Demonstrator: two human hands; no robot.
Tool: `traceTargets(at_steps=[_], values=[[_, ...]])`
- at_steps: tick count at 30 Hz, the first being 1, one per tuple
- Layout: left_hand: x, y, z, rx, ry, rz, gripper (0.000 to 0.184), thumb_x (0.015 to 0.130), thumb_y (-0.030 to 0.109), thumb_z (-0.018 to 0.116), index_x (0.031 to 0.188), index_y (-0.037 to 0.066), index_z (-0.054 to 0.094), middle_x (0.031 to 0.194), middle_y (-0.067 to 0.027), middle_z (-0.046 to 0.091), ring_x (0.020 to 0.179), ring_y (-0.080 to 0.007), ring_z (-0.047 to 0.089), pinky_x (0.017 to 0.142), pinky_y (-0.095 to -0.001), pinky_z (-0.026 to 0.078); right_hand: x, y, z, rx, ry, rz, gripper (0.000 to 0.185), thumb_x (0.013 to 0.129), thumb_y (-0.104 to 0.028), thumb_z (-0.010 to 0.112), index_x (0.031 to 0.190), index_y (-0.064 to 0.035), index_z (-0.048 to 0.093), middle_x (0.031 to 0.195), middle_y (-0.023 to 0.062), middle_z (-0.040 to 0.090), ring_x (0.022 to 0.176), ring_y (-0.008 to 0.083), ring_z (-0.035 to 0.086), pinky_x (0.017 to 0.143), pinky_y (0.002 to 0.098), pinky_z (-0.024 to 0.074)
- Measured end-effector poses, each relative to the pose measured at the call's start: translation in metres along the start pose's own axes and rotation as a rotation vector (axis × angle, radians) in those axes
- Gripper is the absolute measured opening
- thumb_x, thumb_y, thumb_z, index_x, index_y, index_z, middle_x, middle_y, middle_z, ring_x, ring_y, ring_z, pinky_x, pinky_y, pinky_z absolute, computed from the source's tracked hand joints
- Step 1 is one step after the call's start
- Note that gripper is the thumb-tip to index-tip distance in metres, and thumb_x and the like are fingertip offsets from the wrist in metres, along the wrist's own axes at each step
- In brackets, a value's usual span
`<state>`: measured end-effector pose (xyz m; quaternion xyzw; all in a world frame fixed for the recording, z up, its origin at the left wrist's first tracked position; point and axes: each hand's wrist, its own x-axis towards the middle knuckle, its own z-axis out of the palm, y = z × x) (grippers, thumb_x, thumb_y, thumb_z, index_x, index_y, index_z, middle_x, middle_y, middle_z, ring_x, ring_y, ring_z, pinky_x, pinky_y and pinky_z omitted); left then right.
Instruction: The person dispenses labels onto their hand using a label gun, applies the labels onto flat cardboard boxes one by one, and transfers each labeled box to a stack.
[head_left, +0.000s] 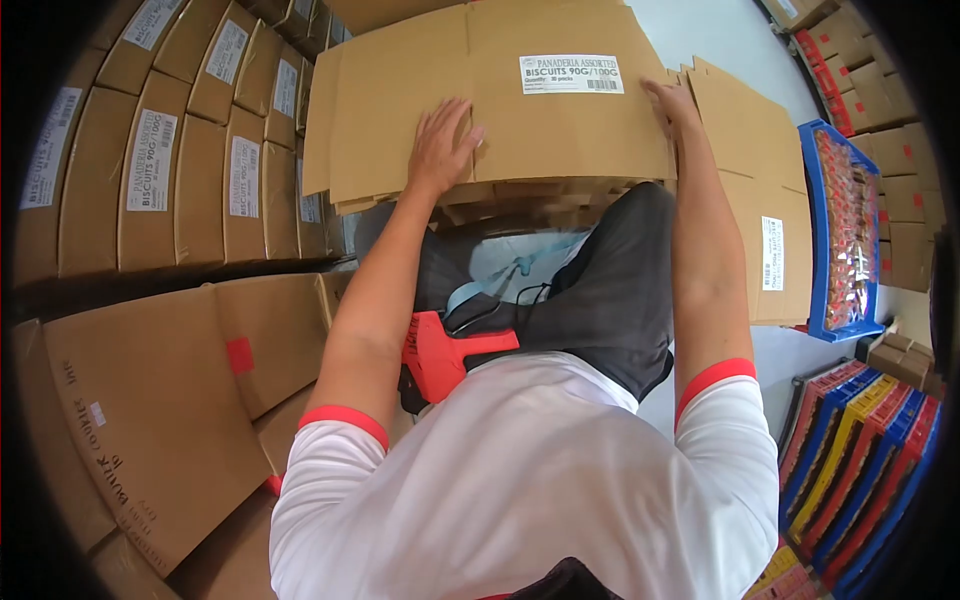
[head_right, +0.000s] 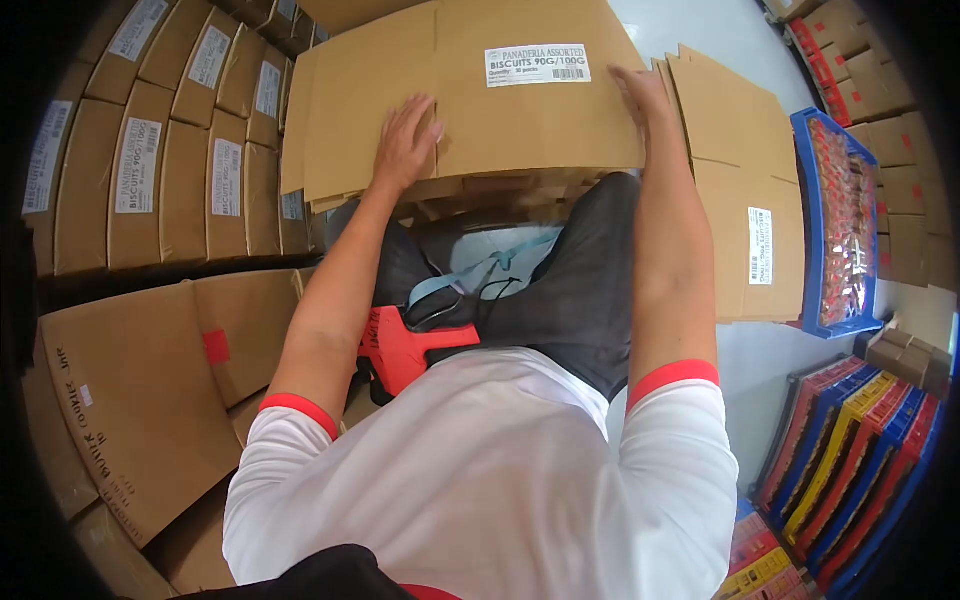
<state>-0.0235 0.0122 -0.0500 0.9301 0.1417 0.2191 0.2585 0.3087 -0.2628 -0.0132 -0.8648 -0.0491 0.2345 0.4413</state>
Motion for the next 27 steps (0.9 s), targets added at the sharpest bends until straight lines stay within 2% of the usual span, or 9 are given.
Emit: traceTargets(at_steps=[6, 8, 12, 17, 21, 23, 24, 26, 27], values=[[0.0, -0.001, -0.008, -0.252, -0.017, -0.014, 0.061, 0.101, 0.041, 0.057, 0.15, 0.004, 0.048, 0.153, -0.0181, 0.05, 0.148, -0.0296, 0.039, 0.123, -0.0472, 0.027, -0.046, 0.015, -0.015, 0.548, -0.025, -0.319, 0.043, 0.096, -0.012, 0.068, 0.131, 0.0109, 0.058, 0.113, 0.0186, 0.072, 0.098, 0.0214, 0.07, 0.084, 0.0317, 0.0553], [0.003, 0.008, -0.012, -0.661, 0.003, -0.084, 0.064, 0.103, 0.036, 0.056, 0.154, 0.002, 0.04, 0.155, -0.0194, 0.048, 0.149, -0.0271, 0.039, 0.121, -0.0421, 0.031, -0.08, 0.038, -0.047, 0.581, 0.171, -0.313, 0.05, 0.096, -0.011, 0.068, 0.14, 0.007, 0.053, 0.115, 0.0189, 0.071, 0.102, 0.0211, 0.069, 0.086, 0.0314, 0.0547], [0.003, 0.035, -0.034, -0.87, 0.018, -0.098, 0.067, 0.104, 0.035, 0.056, 0.157, 0.001, 0.033, 0.157, -0.0211, 0.044, 0.149, -0.0268, 0.037, 0.121, -0.0389, 0.029, -0.162, 0.118, -0.136, 0.82, 0.358, -0.373, 0.057, 0.1, -0.002, 0.059, 0.154, -0.0072, 0.042, 0.127, 0.0192, 0.067, 0.112, 0.0229, 0.067, 0.093, 0.0335, 0.0557], [0.01, 0.05, -0.026, -1.134, -0.022, -0.242, 0.076, 0.103, 0.04, 0.058, 0.16, 0.002, 0.026, 0.162, -0.0219, 0.034, 0.153, -0.0304, 0.03, 0.123, -0.044, 0.023, -0.231, 0.229, -0.211, 0.829, 1.012, -0.432, 0.053, 0.101, 0.004, 0.052, 0.153, -0.0027, 0.043, 0.145, 0.0159, 0.055, 0.122, 0.0271, 0.061, 0.1, 0.0386, 0.0538], [0.019, 0.081, 0.002, -1.19, -0.091, -0.168, 0.077, 0.105, 0.046, 0.053, 0.161, 0.002, 0.023, 0.163, -0.0217, 0.03, 0.154, -0.0305, 0.027, 0.123, -0.0447, 0.024, -0.252, 0.304, -0.224, 0.812, 1.126, -0.429, 0.055, 0.101, 0.005, 0.05, 0.155, -0.0026, 0.041, 0.145, 0.0157, 0.054, 0.121, 0.0275, 0.06, 0.099, 0.0397, 0.0535], [0.021, 0.101, 0.009, -1.365, -0.166, -0.157, 0.09, 0.098, 0.051, 0.061, 0.162, 0.004, 0.02, 0.165, -0.0208, 0.026, 0.155, -0.0302, 0.023, 0.124, -0.0462, 0.022, -0.242, 0.343, -0.218, 0.864, 1.266, -0.142, 0.05, 0.101, 0.002, 0.051, 0.15, -0.001, 0.048, 0.146, 0.0165, 0.052, 0.12, 0.0273, 0.06, 0.097, 0.0396, 0.0536], [0.021, 0.11, 0.01, -1.364, -0.156, -0.158, 0.09, 0.098, 0.051, 0.061, 0.162, 0.004, 0.02, 0.165, -0.0208, 0.026, 0.155, -0.0302, 0.023, 0.124, -0.0462, 0.022, -0.246, 0.341, -0.213, 0.864, 1.258, -0.148, 0.05, 0.101, 0.002, 0.051, 0.15, -0.001, 0.048, 0.146, 0.0165, 0.052, 0.12, 0.0273, 0.06, 0.097, 0.0396, 0.0536], [0.02, 0.127, 0.005, -1.674, -0.271, -0.192, 0.108, 0.086, 0.06, 0.071, 0.164, 0.008, 0.017, 0.167, -0.0191, 0.021, 0.156, -0.0304, 0.02, 0.126, -0.0473, 0.021, -0.25, 0.334, -0.193, 0.659, 1.131, 0.29, 0.043, 0.1, 0.001, 0.051, 0.143, 0.0019, 0.054, 0.13, 0.0157, 0.064, 0.109, 0.025, 0.065, 0.092, 0.0355, 0.0551], [0.019, 0.134, 0.001, -1.664, -0.248, -0.196, 0.108, 0.086, 0.06, 0.071, 0.164, 0.008, 0.017, 0.167, -0.0191, 0.021, 0.156, -0.0304, 0.02, 0.126, -0.0473, 0.021, -0.24, 0.334, -0.189, 0.659, 1.108, 0.285, 0.043, 0.1, 0.001, 0.051, 0.143, 0.0019, 0.054, 0.13, 0.0157, 0.064, 0.109, 0.025, 0.065, 0.092, 0.0355, 0.0551]])
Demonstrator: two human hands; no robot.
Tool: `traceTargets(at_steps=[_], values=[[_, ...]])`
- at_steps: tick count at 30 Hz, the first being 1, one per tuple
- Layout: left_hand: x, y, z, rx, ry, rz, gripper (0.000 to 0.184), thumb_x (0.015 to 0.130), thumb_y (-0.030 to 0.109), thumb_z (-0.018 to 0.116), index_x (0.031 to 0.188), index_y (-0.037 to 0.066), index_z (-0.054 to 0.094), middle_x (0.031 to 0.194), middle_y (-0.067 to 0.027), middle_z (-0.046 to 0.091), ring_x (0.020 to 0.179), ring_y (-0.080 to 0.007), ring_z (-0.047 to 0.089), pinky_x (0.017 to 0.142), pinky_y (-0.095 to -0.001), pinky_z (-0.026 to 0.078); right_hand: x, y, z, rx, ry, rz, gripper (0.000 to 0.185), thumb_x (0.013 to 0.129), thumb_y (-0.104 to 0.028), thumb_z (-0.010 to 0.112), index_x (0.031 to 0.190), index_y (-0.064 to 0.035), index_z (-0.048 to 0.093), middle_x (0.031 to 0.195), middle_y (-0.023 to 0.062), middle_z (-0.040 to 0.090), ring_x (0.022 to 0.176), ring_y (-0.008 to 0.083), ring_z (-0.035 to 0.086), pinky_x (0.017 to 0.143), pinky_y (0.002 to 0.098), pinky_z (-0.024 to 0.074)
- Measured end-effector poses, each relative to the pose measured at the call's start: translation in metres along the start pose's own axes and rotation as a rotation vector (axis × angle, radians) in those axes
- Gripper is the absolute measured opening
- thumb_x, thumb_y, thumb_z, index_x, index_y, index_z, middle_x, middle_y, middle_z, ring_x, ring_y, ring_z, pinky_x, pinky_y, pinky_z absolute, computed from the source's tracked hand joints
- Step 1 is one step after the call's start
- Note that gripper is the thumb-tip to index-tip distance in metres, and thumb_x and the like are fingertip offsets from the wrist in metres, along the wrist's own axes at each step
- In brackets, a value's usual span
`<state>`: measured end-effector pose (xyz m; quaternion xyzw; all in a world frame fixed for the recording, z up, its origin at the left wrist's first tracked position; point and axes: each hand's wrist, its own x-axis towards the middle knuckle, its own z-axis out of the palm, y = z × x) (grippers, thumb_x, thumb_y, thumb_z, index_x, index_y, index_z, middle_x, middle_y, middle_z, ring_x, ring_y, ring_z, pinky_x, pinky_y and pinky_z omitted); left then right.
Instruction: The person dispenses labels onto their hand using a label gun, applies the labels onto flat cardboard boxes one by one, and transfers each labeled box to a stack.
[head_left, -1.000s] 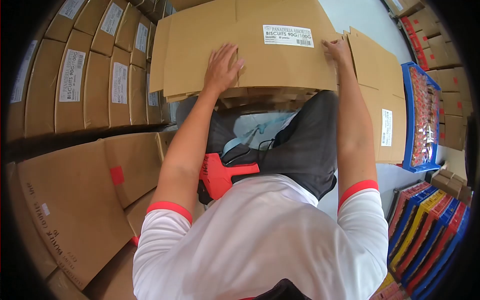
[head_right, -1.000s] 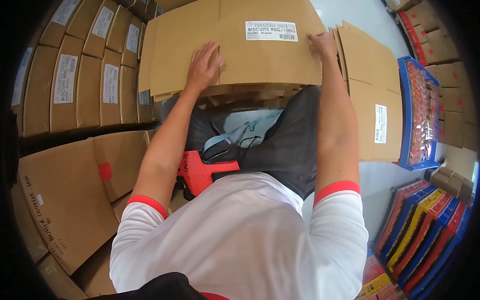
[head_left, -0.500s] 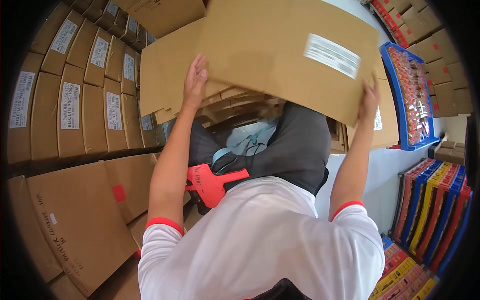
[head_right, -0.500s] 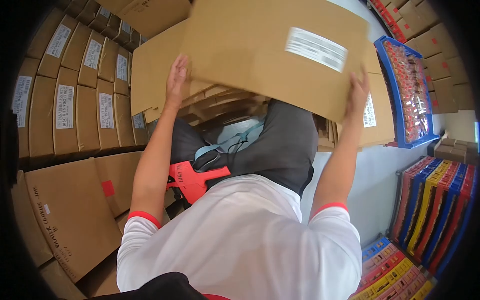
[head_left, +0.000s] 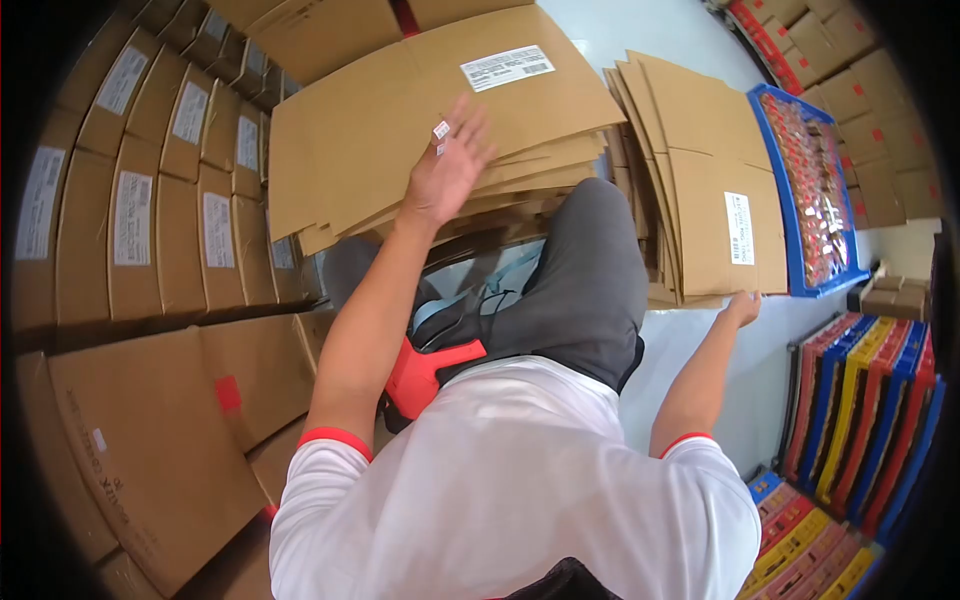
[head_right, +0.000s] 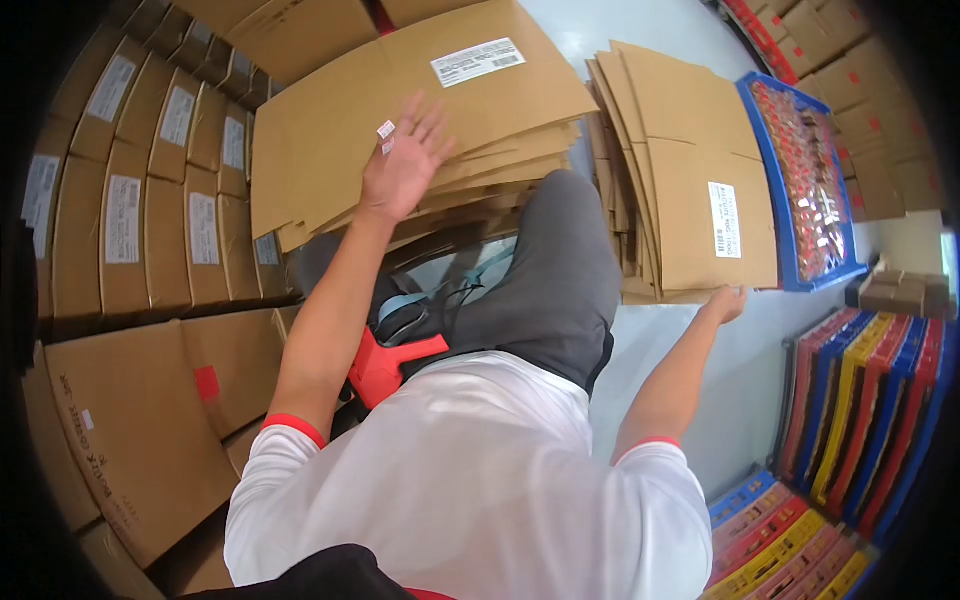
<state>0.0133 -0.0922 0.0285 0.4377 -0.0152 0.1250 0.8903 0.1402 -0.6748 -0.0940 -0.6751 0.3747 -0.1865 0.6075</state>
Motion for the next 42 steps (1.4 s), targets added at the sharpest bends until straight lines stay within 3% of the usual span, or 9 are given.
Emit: traceTargets(at_steps=[2, 7, 11, 14, 21, 27, 33, 35, 42], values=[[-0.007, 0.004, 0.014, -0.2, -0.066, -0.072, 0.121, 0.075, 0.067, 0.075, 0.165, 0.012, 0.016, 0.168, -0.0178, 0.019, 0.156, -0.0305, 0.02, 0.126, -0.0486, 0.022, 0.001, 0.015, 0.018, -0.686, 0.279, -0.704, 0.036, 0.1, -0.003, 0.053, 0.135, 0.0035, 0.06, 0.12, 0.015, 0.068, 0.106, 0.0217, 0.066, 0.088, 0.0324, 0.0564], [-0.013, -0.001, 0.046, -0.255, -0.137, -0.148, 0.124, 0.072, 0.069, 0.076, 0.165, 0.015, 0.014, 0.168, -0.018, 0.018, 0.155, -0.0325, 0.022, 0.125, -0.0497, 0.025, -0.222, -0.107, 0.132, 0.302, -0.935, -0.159, 0.032, 0.103, -0.016, 0.06, 0.129, 0.0028, 0.063, 0.112, 0.0147, 0.071, 0.104, 0.0221, 0.07, 0.096, 0.0331, 0.0559], [-0.017, 0.0, 0.058, -0.208, -0.247, -0.186, 0.132, 0.07, 0.071, 0.079, 0.166, 0.016, 0.007, 0.17, -0.0196, 0.011, 0.155, -0.035, 0.021, 0.126, -0.0495, 0.024, -0.352, -0.142, 0.169, 0.33, -1.591, 0.017, 0.031, 0.098, -0.011, 0.067, 0.124, 0.006, 0.067, 0.11, 0.015, 0.073, 0.096, 0.0188, 0.072, 0.088, 0.0297, 0.0573], [-0.021, 0.004, 0.054, -0.257, -0.188, -0.154, 0.139, 0.067, 0.075, 0.08, 0.166, 0.016, 0.002, 0.171, -0.0205, 0.006, 0.157, -0.0349, 0.017, 0.127, -0.0495, 0.022, -0.395, -0.161, 0.176, 0.295, -1.775, -0.107, 0.023, 0.097, -0.008, 0.068, 0.115, 0.0055, 0.071, 0.107, 0.0137, 0.074, 0.096, 0.0169, 0.071, 0.087, 0.0289, 0.0556], [-0.023, 0.015, 0.031, -0.083, -0.181, -0.105, 0.139, 0.067, 0.08, 0.077, 0.166, 0.017, 0.003, 0.171, -0.0217, 0.006, 0.158, -0.0349, 0.016, 0.127, -0.0492, 0.02, -0.418, -0.155, 0.189, 0.26, -1.708, -0.193, 0.018, 0.09, 0.0, 0.074, 0.108, 0.0049, 0.073, 0.097, 0.0095, 0.076, 0.091, 0.0143, 0.071, 0.085, 0.0271, 0.0548], [-0.006, 0.019, 0.012, 0.111, 0.001, -0.071, 0.107, 0.091, 0.071, 0.061, 0.165, 0.008, 0.014, 0.168, -0.0191, 0.024, 0.155, -0.0302, 0.026, 0.125, -0.0464, 0.024, -0.413, -0.145, 0.197, 0.283, -1.575, -0.204, 0.011, 0.091, 0.0, 0.074, 0.1, 0.0058, 0.071, 0.094, 0.0103, 0.075, 0.086, 0.0149, 0.072, 0.081, 0.0281, 0.0579], [0.009, 0.019, -0.111, 0.709, 0.36, 0.099, 0.073, 0.106, 0.052, 0.048, 0.159, 0.003, 0.033, 0.164, -0.0166, 0.033, 0.152, -0.0284, 0.032, 0.124, -0.0439, 0.025, -0.351, -0.147, 0.25, 0.19, -1.316, -0.264, 0.019, 0.093, -0.014, 0.074, 0.097, 0.0048, 0.072, 0.085, 0.0093, 0.074, 0.075, 0.0144, 0.071, 0.073, 0.0266, 0.0589], [0.0, 0.008, -0.159, 1.384, 0.458, 0.103, 0.068, 0.105, 0.049, 0.05, 0.156, 0.006, 0.039, 0.161, -0.0173, 0.038, 0.15, -0.0312, 0.035, 0.123, -0.0485, 0.024, -0.306, -0.143, 0.296, 0.087, -1.274, -0.273, 0.022, 0.092, -0.017, 0.074, 0.098, 0.0041, 0.073, 0.085, 0.0094, 0.073, 0.073, 0.0155, 0.071, 0.072, 0.0276, 0.0591], [-0.006, 0.006, -0.147, 1.714, 0.34, 0.121, 0.072, 0.101, 0.056, 0.051, 0.154, 0.009, 0.043, 0.156, -0.017, 0.046, 0.15, -0.032, 0.036, 0.125, -0.0508, 0.02, -0.214, -0.126, 0.45, -0.478, -1.264, -0.464, 0.021, 0.091, -0.021, 0.076, 0.095, -0.0009, 0.073, 0.085, 0.0059, 0.072, 0.074, 0.0136, 0.068, 0.067, 0.0278, 0.0578]])
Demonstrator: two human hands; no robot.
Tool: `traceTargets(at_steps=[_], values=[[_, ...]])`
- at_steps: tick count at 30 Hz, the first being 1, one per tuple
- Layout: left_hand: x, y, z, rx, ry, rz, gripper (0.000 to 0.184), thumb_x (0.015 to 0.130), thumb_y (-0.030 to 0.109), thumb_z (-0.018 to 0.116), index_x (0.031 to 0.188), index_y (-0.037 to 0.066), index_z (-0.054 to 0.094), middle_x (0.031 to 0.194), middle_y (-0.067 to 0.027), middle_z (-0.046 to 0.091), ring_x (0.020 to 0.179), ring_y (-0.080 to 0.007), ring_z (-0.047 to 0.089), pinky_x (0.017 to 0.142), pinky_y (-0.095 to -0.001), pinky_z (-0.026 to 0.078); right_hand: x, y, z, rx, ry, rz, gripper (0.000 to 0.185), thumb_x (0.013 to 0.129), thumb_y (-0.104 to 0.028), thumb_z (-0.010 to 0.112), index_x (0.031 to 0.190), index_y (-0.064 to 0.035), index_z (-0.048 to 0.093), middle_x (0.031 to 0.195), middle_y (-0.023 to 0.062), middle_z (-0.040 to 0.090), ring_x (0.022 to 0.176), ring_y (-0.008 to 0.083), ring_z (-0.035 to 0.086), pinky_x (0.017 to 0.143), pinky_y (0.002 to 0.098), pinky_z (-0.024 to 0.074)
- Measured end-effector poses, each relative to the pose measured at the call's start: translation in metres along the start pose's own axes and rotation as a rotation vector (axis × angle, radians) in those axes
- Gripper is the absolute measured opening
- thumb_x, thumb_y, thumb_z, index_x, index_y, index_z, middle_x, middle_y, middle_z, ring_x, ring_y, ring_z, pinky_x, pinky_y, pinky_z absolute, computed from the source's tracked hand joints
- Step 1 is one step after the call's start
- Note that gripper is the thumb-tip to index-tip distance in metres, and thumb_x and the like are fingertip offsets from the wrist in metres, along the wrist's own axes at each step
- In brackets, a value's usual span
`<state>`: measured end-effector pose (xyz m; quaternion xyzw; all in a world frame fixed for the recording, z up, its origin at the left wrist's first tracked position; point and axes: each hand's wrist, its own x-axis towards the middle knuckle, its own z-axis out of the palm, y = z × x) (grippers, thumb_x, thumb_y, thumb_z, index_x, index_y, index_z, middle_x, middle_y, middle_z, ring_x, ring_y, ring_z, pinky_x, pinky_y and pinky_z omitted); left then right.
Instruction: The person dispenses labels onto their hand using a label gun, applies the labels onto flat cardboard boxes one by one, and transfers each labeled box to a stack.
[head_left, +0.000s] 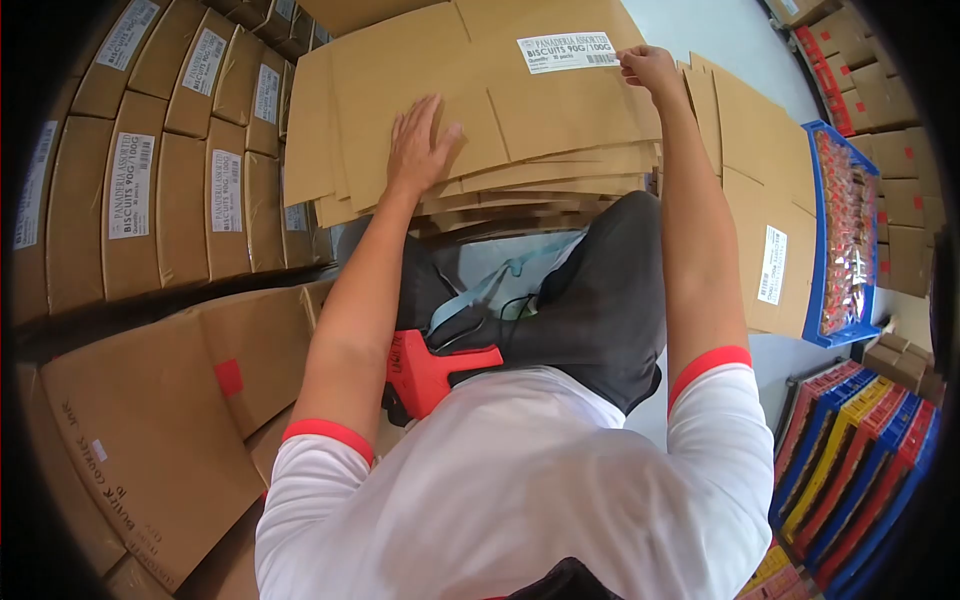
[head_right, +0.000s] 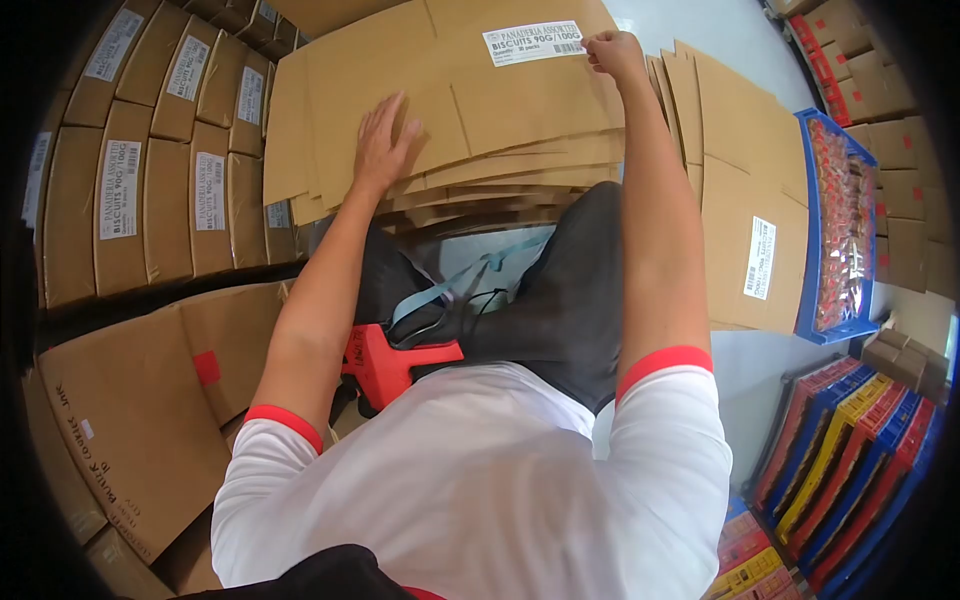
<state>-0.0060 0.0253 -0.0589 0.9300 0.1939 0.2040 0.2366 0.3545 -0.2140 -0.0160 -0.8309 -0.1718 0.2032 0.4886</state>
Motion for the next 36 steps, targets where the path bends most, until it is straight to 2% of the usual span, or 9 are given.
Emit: traceTargets(at_steps=[4, 6, 13, 21, 25, 31, 33, 34, 36], values=[[-0.002, -0.002, 0.0, -0.014, 0.017, 0.003, 0.069, 0.101, 0.055, 0.053, 0.151, 0.008, 0.047, 0.154, -0.0158, 0.049, 0.148, -0.0327, 0.038, 0.125, -0.0516, 0.021, 0.054, 0.004, 0.012, -0.208, -0.024, 0.041, 0.019, 0.09, -0.02, 0.076, 0.093, -0.0012, 0.074, 0.081, 0.0049, 0.071, 0.07, 0.0137, 0.067, 0.061, 0.0279, 0.0576], [-0.003, -0.002, -0.001, -0.016, 0.025, 0.006, 0.067, 0.1, 0.054, 0.054, 0.149, 0.008, 0.049, 0.154, -0.0155, 0.05, 0.148, -0.033, 0.039, 0.125, -0.0515, 0.021, 0.066, 0.003, 0.016, -0.257, -0.017, 0.078, 0.022, 0.087, -0.02, 0.079, 0.087, 0.0011, 0.072, 0.076, 0.0085, 0.071, 0.065, 0.0179, 0.069, 0.058, 0.0322, 0.056], [-0.004, -0.002, 0.0, -0.019, 0.054, 0.018, 0.063, 0.098, 0.052, 0.059, 0.144, 0.008, 0.054, 0.15, -0.0151, 0.053, 0.146, -0.0333, 0.041, 0.123, -0.0515, 0.023, 0.075, 0.009, 0.022, -0.301, -0.032, 0.074, 0.021, 0.087, -0.021, 0.079, 0.088, -0.0003, 0.075, 0.08, 0.0102, 0.074, 0.062, 0.0207, 0.069, 0.059, 0.0353, 0.057], [-0.004, -0.001, 0.0, -0.013, 0.059, 0.037, 0.061, 0.098, 0.05, 0.06, 0.142, 0.008, 0.056, 0.149, -0.0158, 0.054, 0.145, -0.033, 0.043, 0.123, -0.0513, 0.024, 0.069, 0.007, 0.026, -0.551, -0.018, -0.018, 0.035, 0.083, -0.034, 0.083, 0.078, -0.0006, 0.074, 0.07, 0.0101, 0.071, 0.058, 0.0249, 0.066, 0.058, 0.0391, 0.0507], [-0.004, -0.001, 0.0, -0.014, 0.063, 0.042, 0.059, 0.099, 0.049, 0.06, 0.141, 0.008, 0.056, 0.148, -0.016, 0.055, 0.144, -0.0336, 0.044, 0.122, -0.0516, 0.025, 0.07, 0.013, 0.027, -0.524, 0.041, -0.007, 0.036, 0.081, -0.031, 0.086, 0.077, 0.0002, 0.069, 0.065, 0.0087, 0.065, 0.051, 0.0168, 0.056, 0.053, 0.0325, 0.0461], [-0.004, -0.003, 0.0, -0.059, 0.103, 0.033, 0.059, 0.098, 0.049, 0.06, 0.142, 0.008, 0.056, 0.147, -0.0157, 0.056, 0.142, -0.0345, 0.046, 0.122, -0.0524, 0.027, 0.071, 0.022, -0.029, -0.602, 0.057, 0.167, 0.047, 0.077, -0.043, 0.088, 0.082, -0.0002, 0.07, 0.074, 0.0104, 0.07, 0.063, 0.021, 0.066, 0.062, 0.0345, 0.0509], [-0.008, -0.001, 0.0, -0.066, 0.105, 0.035, 0.059, 0.099, 0.049, 0.06, 0.142, 0.008, 0.056, 0.147, -0.0155, 0.056, 0.142, -0.0348, 0.046, 0.121, -0.0525, 0.027, 0.082, 0.058, -0.036, -0.523, 0.198, 0.211, 0.044, 0.08, -0.046, 0.084, 0.09, -0.0041, 0.077, 0.097, 0.0134, 0.078, 0.087, 0.0248, 0.074, 0.08, 0.0378, 0.0549], [-0.007, -0.001, 0.0, -0.05, 0.1, 0.041, 0.059, 0.099, 0.048, 0.06, 0.142, 0.008, 0.055, 0.147, -0.016, 0.056, 0.141, -0.0351, 0.046, 0.121, -0.0525, 0.027, 0.073, 0.062, -0.035, -0.419, 0.151, 0.199, 0.051, 0.081, -0.047, 0.083, 0.105, -0.0031, 0.075, 0.105, 0.0139, 0.077, 0.096, 0.0287, 0.073, 0.084, 0.0385, 0.0549], [-0.006, -0.001, 0.0, -0.034, 0.096, 0.06, 0.059, 0.099, 0.048, 0.06, 0.142, 0.008, 0.055, 0.147, -0.0164, 0.056, 0.141, -0.0354, 0.046, 0.121, -0.0525, 0.028, 0.061, 0.059, -0.032, -0.479, 0.244, 0.108, 0.052, 0.081, -0.046, 0.083, 0.104, -0.0011, 0.073, 0.098, 0.0114, 0.075, 0.088, 0.0245, 0.071, 0.078, 0.0368, 0.055]])
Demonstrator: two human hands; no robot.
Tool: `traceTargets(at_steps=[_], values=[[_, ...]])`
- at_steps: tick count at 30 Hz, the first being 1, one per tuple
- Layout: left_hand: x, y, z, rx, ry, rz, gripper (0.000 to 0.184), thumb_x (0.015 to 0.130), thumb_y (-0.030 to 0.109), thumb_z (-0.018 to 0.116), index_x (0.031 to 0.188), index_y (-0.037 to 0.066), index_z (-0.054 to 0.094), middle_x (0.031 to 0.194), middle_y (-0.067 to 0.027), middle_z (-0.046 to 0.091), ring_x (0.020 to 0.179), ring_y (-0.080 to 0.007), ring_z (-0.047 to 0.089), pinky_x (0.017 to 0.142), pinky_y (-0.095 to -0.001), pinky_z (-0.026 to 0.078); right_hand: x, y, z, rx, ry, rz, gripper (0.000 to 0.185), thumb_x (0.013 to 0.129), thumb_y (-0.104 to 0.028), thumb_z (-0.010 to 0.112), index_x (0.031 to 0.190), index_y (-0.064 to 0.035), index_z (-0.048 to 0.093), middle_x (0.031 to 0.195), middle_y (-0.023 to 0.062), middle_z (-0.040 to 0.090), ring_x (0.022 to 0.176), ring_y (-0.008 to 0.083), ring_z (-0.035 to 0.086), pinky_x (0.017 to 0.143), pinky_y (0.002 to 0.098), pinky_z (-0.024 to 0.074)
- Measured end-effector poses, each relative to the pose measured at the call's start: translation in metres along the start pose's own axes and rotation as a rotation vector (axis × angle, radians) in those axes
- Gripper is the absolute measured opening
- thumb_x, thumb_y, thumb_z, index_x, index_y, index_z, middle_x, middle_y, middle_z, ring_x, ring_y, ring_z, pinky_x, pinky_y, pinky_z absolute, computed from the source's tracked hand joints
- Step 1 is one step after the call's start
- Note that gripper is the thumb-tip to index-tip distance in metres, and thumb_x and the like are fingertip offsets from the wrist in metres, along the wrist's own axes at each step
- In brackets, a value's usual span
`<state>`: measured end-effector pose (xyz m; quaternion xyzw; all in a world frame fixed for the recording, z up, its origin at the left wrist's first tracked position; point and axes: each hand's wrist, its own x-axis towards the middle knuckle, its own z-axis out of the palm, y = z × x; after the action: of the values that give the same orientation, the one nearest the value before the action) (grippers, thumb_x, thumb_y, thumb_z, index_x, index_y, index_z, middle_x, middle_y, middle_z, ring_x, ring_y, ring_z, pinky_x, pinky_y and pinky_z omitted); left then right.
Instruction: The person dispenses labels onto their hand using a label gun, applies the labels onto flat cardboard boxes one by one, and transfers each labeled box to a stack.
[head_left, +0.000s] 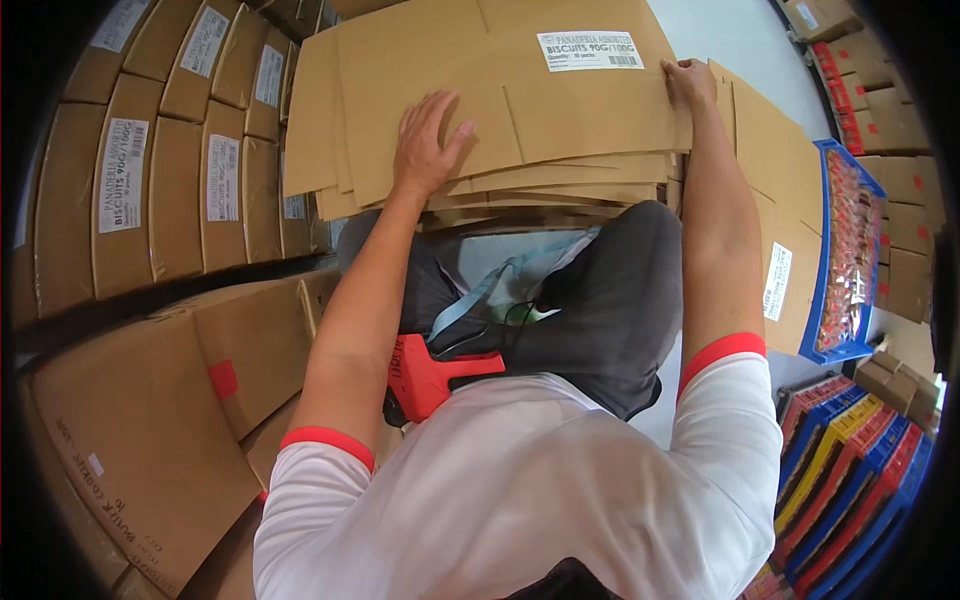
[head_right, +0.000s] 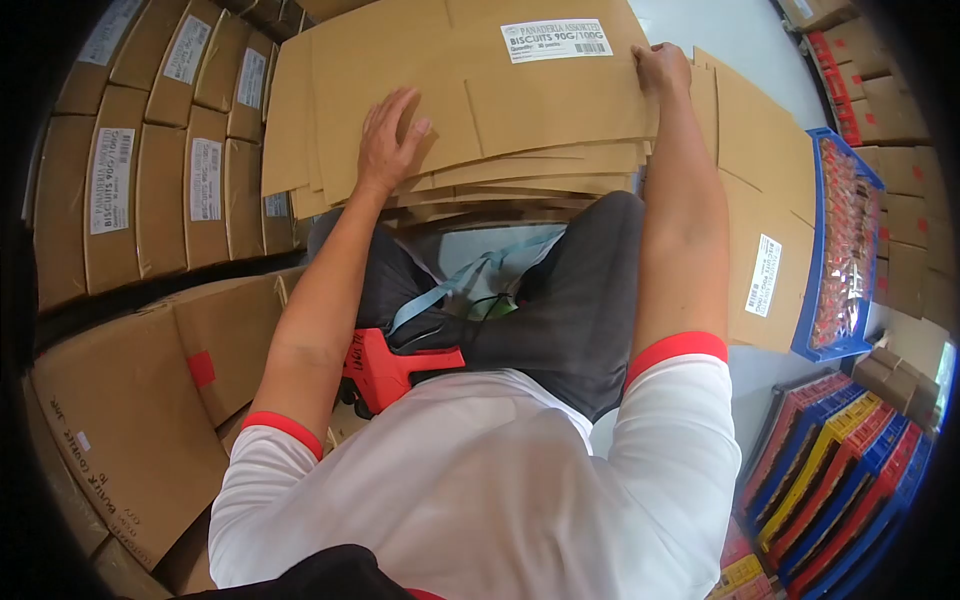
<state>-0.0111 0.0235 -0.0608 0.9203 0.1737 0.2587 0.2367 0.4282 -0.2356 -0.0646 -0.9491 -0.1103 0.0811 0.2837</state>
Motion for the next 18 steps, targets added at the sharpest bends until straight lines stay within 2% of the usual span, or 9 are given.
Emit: traceTargets(at_steps=[1, 5, 7, 9, 11, 13, 15, 17, 18], values=[[0.0, -0.001, 0.0, 0.002, -0.003, -0.003, 0.06, 0.099, 0.048, 0.06, 0.143, 0.008, 0.054, 0.146, -0.0171, 0.056, 0.141, -0.0358, 0.046, 0.121, -0.0528, 0.028, -0.006, -0.004, -0.003, -0.041, 0.11, -0.071, 0.053, 0.082, -0.045, 0.084, 0.104, 0.0008, 0.07, 0.091, 0.0089, 0.073, 0.079, 0.0204, 0.069, 0.071, 0.035, 0.055], [0.0, 0.001, -0.004, -0.049, -0.021, -0.002, 0.061, 0.099, 0.047, 0.059, 0.146, 0.009, 0.052, 0.147, -0.0188, 0.055, 0.141, -0.0375, 0.044, 0.121, -0.0516, 0.028, -0.042, -0.012, -0.047, 0.248, 0.075, -0.022, 0.053, 0.087, -0.041, 0.08, 0.114, 0.0029, 0.067, 0.092, 0.0083, 0.073, 0.082, 0.0189, 0.069, 0.074, 0.0336, 0.0551], [-0.002, 0.003, -0.01, -0.111, -0.032, 0.031, 0.062, 0.1, 0.046, 0.058, 0.148, 0.007, 0.049, 0.148, -0.0198, 0.052, 0.142, -0.0386, 0.043, 0.121, -0.0499, 0.028, -0.077, 0.003, -0.071, 0.489, 0.106, -0.091, 0.049, 0.089, -0.033, 0.078, 0.121, 0.0009, 0.066, 0.097, 0.0095, 0.073, 0.087, 0.0169, 0.067, 0.077, 0.0309, 0.0542], [0.0, 0.008, -0.012, -0.176, -0.047, 0.071, 0.063, 0.101, 0.045, 0.057, 0.149, 0.006, 0.047, 0.15, -0.0208, 0.05, 0.142, -0.0397, 0.043, 0.122, -0.0482, 0.028, -0.122, 0.028, -0.089, 0.436, 0.252, -0.123, 0.042, 0.091, -0.026, 0.077, 0.124, -0.0021, 0.066, 0.106, 0.0115, 0.072, 0.094, 0.0162, 0.067, 0.08, 0.0284, 0.0537], [-0.002, 0.013, -0.012, -0.374, 0.039, 0.089, 0.064, 0.103, 0.042, 0.054, 0.151, 0.001, 0.043, 0.154, -0.0214, 0.046, 0.144, -0.0374, 0.042, 0.121, -0.043, 0.03, -0.185, 0.052, -0.115, 0.67, 0.308, -0.04, 0.041, 0.095, -0.016, 0.07, 0.134, -0.0049, 0.063, 0.115, 0.0132, 0.07, 0.1, 0.0175, 0.067, 0.084, 0.0294, 0.0551], [-0.003, 0.03, -0.022, -0.512, 0.072, 0.016, 0.065, 0.104, 0.042, 0.053, 0.152, 0.0, 0.041, 0.155, -0.0215, 0.044, 0.145, -0.0362, 0.042, 0.121, -0.0423, 0.03, -0.226, 0.111, -0.141, 0.992, 0.379, 0.023, 0.043, 0.099, -0.009, 0.062, 0.142, -0.005, 0.059, 0.122, 0.0125, 0.069, 0.105, 0.02, 0.067, 0.091, 0.032, 0.0557], [0.0, 0.035, -0.025, -0.652, 0.101, -0.056, 0.065, 0.105, 0.042, 0.052, 0.153, -0.001, 0.039, 0.157, -0.0215, 0.042, 0.145, -0.0351, 0.042, 0.121, -0.0416, 0.031, -0.27, 0.167, -0.167, 1.097, 0.582, 0.057, 0.046, 0.101, -0.006, 0.058, 0.146, -0.003, 0.055, 0.128, 0.0138, 0.067, 0.111, 0.0224, 0.066, 0.094, 0.0349, 0.0557], [0.008, 0.027, -0.024, -0.972, -0.007, -0.289, 0.069, 0.107, 0.046, 0.047, 0.159, 0.003, 0.03, 0.16, -0.021, 0.037, 0.149, -0.0336, 0.037, 0.121, -0.045, 0.031, -0.309, 0.219, -0.184, 1.107, 0.789, -0.004, 0.048, 0.101, -0.008, 0.059, 0.148, -0.0001, 0.051, 0.135, 0.0153, 0.063, 0.114, 0.0241, 0.065, 0.096, 0.0369, 0.0553], [0.01, 0.03, -0.023, -0.98, -0.013, -0.285, 0.069, 0.107, 0.046, 0.047, 0.159, 0.003, 0.03, 0.16, -0.021, 0.037, 0.149, -0.0336, 0.037, 0.121, -0.045, 0.031, -0.321, 0.264, -0.186, 1.053, 0.901, 0.069, 0.048, 0.102, -0.008, 0.058, 0.149, 0.0006, 0.05, 0.137, 0.0155, 0.062, 0.115, 0.0249, 0.064, 0.096, 0.0378, 0.0553]])
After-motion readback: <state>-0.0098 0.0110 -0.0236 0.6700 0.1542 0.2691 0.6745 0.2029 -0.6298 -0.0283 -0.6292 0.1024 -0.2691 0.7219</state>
